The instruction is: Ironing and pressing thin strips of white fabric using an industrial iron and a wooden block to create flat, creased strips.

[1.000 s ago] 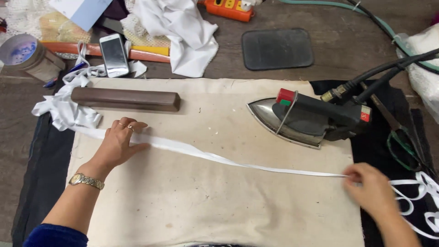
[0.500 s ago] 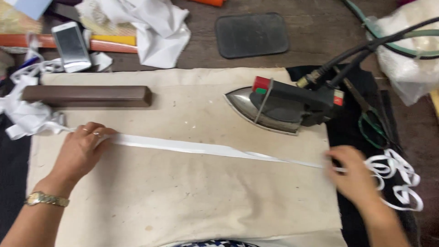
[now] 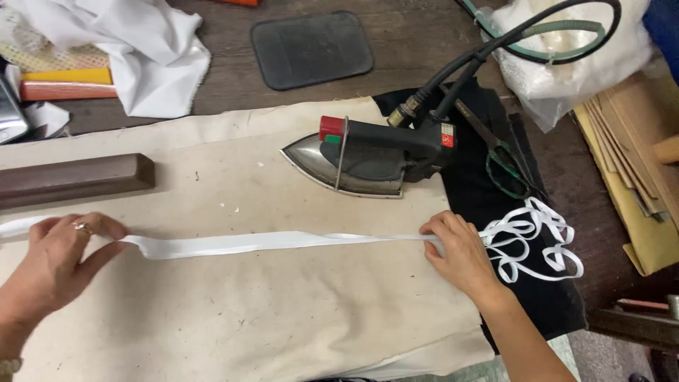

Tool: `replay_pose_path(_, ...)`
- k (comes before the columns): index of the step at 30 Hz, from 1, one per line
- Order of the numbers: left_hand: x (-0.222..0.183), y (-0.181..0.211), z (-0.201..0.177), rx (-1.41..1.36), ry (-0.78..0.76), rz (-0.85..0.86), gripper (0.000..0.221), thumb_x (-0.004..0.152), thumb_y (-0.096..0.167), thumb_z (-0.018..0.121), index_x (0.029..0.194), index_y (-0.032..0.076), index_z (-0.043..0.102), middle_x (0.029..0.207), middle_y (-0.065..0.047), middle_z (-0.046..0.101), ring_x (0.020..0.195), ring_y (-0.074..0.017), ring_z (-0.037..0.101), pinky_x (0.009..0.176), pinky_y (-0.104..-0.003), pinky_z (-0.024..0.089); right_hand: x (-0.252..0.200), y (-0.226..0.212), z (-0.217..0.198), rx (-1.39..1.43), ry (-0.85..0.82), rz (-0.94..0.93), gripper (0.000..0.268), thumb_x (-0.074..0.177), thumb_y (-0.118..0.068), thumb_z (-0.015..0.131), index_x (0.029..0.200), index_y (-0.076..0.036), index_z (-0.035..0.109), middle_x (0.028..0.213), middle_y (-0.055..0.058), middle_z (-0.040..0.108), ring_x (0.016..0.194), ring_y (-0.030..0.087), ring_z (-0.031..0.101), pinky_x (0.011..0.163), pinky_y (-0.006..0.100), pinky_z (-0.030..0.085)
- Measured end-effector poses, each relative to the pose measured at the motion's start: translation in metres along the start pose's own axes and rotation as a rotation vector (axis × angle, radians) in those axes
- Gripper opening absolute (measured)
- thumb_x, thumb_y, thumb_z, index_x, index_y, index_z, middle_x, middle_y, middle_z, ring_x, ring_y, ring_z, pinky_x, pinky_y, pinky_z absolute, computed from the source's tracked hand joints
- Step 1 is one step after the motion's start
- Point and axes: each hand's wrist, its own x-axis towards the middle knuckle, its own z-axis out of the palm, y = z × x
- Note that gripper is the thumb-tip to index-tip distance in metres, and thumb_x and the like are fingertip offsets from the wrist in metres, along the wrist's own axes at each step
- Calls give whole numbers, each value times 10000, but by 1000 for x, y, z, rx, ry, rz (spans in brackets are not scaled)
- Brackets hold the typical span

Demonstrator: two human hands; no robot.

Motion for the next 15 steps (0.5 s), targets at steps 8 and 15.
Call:
replay_pose_path(8,42,64,-27,-151,-152,21,136,897,298,582,965,201,515,810,111,689,702,-101,681,972,-372,280,4,23,12,151,61,-20,144,714,-82,628,844,-143,626,869,-4,619,858,212,580,794,353,422)
replay_pose_path(15,11,2,-15,359,-420,-185,409,748,353,736,1116,291,569,854,60,707,935,-157,637,1079,-403,249,3,45,16,149,-29,278,144,715,-131,621,851,-144,664,790,10,726,774,201,681,763,343,472)
